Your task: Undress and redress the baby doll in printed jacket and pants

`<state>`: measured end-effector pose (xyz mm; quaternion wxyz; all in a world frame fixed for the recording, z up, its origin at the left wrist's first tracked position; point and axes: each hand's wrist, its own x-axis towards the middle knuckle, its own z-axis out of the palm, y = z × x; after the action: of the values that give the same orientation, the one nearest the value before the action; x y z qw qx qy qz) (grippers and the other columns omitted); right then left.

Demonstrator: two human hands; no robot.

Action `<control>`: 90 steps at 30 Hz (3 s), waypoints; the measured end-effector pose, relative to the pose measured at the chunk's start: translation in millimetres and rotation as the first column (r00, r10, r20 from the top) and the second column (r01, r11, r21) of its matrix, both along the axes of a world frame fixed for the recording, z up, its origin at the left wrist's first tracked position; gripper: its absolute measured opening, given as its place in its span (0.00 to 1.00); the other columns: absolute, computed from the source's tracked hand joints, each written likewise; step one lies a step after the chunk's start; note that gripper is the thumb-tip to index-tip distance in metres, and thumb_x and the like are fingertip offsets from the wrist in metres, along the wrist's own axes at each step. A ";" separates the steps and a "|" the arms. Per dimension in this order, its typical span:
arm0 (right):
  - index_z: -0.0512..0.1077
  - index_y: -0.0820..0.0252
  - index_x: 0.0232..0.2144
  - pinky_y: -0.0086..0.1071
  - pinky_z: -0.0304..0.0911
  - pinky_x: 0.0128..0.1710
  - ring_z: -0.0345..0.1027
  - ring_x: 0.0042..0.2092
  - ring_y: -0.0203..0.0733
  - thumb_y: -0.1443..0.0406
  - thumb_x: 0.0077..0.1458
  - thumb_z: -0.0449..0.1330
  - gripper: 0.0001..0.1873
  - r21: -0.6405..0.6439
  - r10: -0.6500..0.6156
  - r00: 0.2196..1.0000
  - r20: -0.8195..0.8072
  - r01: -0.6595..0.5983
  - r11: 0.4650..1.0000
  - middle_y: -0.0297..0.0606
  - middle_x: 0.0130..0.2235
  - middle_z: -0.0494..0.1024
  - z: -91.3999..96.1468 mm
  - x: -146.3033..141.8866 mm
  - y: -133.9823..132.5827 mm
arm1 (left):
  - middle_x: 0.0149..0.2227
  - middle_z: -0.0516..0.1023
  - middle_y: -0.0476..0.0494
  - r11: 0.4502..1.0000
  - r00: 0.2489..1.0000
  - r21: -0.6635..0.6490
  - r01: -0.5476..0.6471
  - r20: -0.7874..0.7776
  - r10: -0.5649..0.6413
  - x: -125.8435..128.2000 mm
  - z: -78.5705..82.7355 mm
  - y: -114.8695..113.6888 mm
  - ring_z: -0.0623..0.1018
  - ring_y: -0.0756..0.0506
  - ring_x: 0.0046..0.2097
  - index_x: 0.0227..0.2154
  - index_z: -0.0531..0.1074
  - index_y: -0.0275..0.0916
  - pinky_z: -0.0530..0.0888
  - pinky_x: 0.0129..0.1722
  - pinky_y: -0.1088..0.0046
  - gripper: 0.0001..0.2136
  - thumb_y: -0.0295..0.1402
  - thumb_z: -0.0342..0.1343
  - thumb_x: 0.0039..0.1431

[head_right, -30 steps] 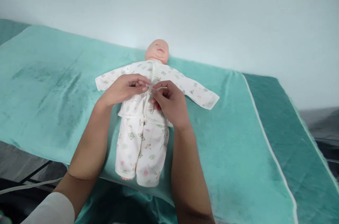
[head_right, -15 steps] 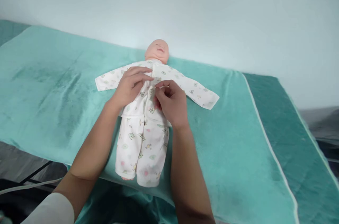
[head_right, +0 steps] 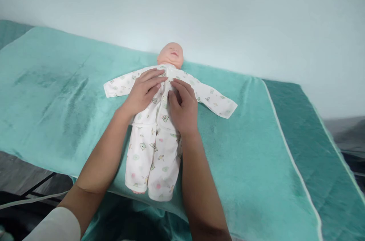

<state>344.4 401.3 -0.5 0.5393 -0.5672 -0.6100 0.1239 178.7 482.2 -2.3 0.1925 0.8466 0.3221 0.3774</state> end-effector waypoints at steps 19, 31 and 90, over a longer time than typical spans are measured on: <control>0.77 0.49 0.51 0.55 0.66 0.65 0.64 0.67 0.51 0.54 0.67 0.57 0.16 -0.075 0.027 0.999 0.043 -0.024 0.997 0.44 0.63 0.71 -4.0 2.2 -1.2 | 0.64 0.74 0.41 0.999 0.999 0.012 -0.053 0.002 0.053 1.0 2.8 -4.0 0.70 0.42 0.67 0.57 0.75 0.44 0.65 0.69 0.55 0.18 0.34 0.45 0.73; 0.72 0.47 0.57 0.54 0.57 0.71 0.62 0.69 0.48 0.54 0.68 0.56 0.19 -0.079 0.066 0.997 0.037 -0.063 0.995 0.39 0.66 0.71 -6.8 1.7 1.3 | 0.68 0.71 0.47 0.996 0.999 -0.094 0.008 -0.042 -0.011 13.9 3.4 18.3 0.64 0.38 0.72 0.66 0.66 0.47 0.62 0.72 0.51 0.28 0.27 0.42 0.64; 0.65 0.56 0.37 0.48 0.56 0.59 0.63 0.52 0.51 0.73 0.49 0.62 0.14 -0.049 -0.575 0.790 0.211 0.596 0.801 0.48 0.46 0.68 -70.4 165.8 -23.1 | 0.49 0.74 0.37 0.699 0.703 0.080 -0.711 0.034 0.711 -153.1 -76.5 9.2 0.72 0.40 0.52 0.46 0.79 0.40 0.69 0.56 0.58 0.17 0.22 0.49 0.60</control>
<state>510.2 378.2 -71.0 0.4588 -0.7668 -0.4437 -0.0688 25.6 491.4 -78.9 -0.0051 0.6644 0.6067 0.4364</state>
